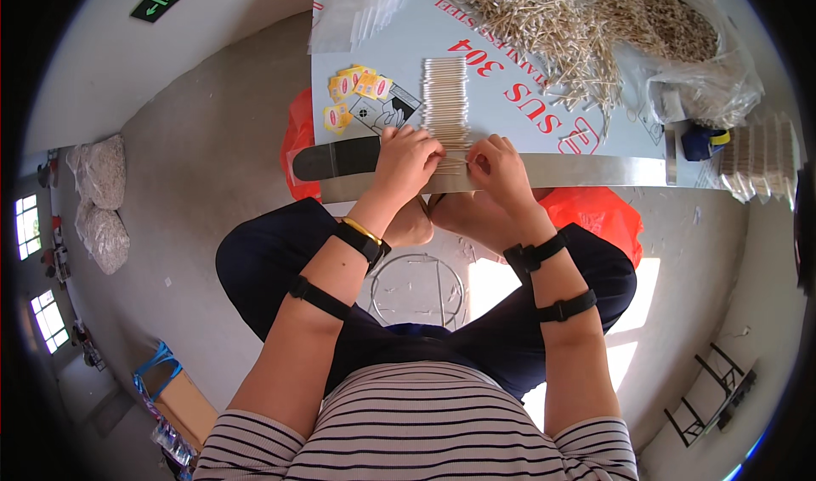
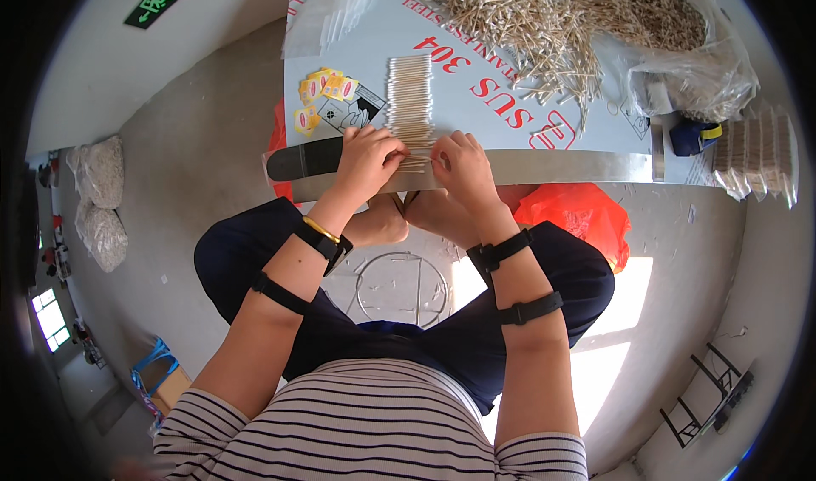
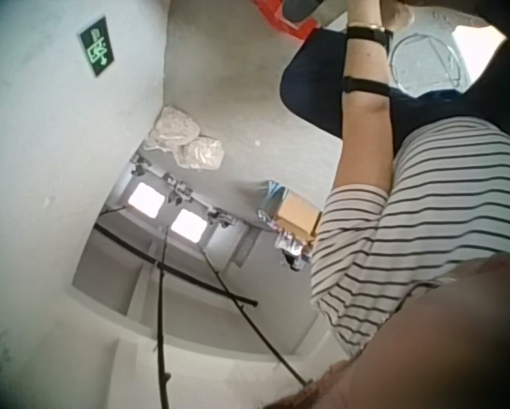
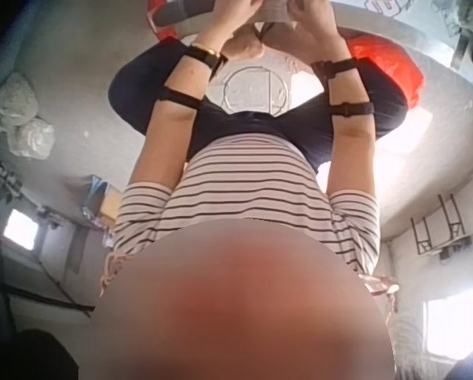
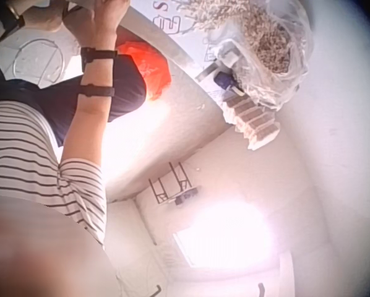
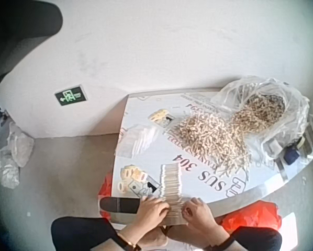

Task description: The person gathers cotton swabs from a pile, aligns them into a row, and slides them into a small plastic bag. They then place the filled bag onto a stack and repeat the process.

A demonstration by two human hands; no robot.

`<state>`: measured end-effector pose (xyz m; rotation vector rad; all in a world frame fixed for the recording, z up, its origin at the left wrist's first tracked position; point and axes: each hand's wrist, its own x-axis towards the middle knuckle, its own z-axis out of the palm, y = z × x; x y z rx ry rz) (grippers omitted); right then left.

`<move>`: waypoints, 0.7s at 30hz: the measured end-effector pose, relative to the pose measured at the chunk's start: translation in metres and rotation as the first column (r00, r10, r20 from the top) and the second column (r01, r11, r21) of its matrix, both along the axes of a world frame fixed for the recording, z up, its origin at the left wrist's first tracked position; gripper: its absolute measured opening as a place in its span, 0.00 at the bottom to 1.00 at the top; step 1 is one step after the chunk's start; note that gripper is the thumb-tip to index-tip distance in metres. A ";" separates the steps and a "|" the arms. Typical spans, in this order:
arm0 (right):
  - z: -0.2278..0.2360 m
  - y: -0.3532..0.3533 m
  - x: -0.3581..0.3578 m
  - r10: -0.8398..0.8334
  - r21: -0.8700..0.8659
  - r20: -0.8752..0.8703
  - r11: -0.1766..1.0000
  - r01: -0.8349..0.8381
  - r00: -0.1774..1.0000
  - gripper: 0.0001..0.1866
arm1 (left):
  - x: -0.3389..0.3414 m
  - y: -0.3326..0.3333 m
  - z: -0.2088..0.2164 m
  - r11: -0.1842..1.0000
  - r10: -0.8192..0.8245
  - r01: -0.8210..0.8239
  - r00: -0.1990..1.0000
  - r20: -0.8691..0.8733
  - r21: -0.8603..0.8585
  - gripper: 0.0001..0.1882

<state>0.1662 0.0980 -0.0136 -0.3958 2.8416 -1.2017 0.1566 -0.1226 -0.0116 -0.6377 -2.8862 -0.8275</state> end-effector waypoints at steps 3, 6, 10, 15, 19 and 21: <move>0.000 0.000 -0.001 -0.003 0.002 -0.001 1.000 0.003 1.000 0.05 | -0.001 0.001 0.003 1.000 -0.010 0.010 1.000 -0.004 -0.027 0.02; 0.000 0.001 -0.001 -0.002 0.003 0.012 1.000 0.002 1.000 0.04 | -0.001 0.002 0.006 0.999 -0.004 0.005 1.000 0.009 -0.044 0.03; 0.000 0.000 0.001 -0.013 0.015 0.035 1.000 0.013 0.999 0.05 | -0.002 0.005 0.006 0.996 0.018 -0.018 1.000 0.007 -0.087 0.04; -0.002 -0.002 0.001 -0.041 0.002 0.012 0.999 0.041 0.999 0.05 | -0.003 0.006 0.006 0.994 0.029 -0.028 1.000 0.011 -0.109 0.05; -0.004 -0.004 0.000 -0.040 0.005 0.005 0.999 0.040 0.999 0.05 | -0.004 -0.001 0.006 0.998 0.057 -0.057 0.998 0.012 -0.022 0.05; -0.006 -0.004 0.000 -0.048 0.001 -0.004 0.999 0.048 0.999 0.05 | -0.004 -0.002 0.014 0.997 0.071 -0.070 0.997 -0.015 0.045 0.05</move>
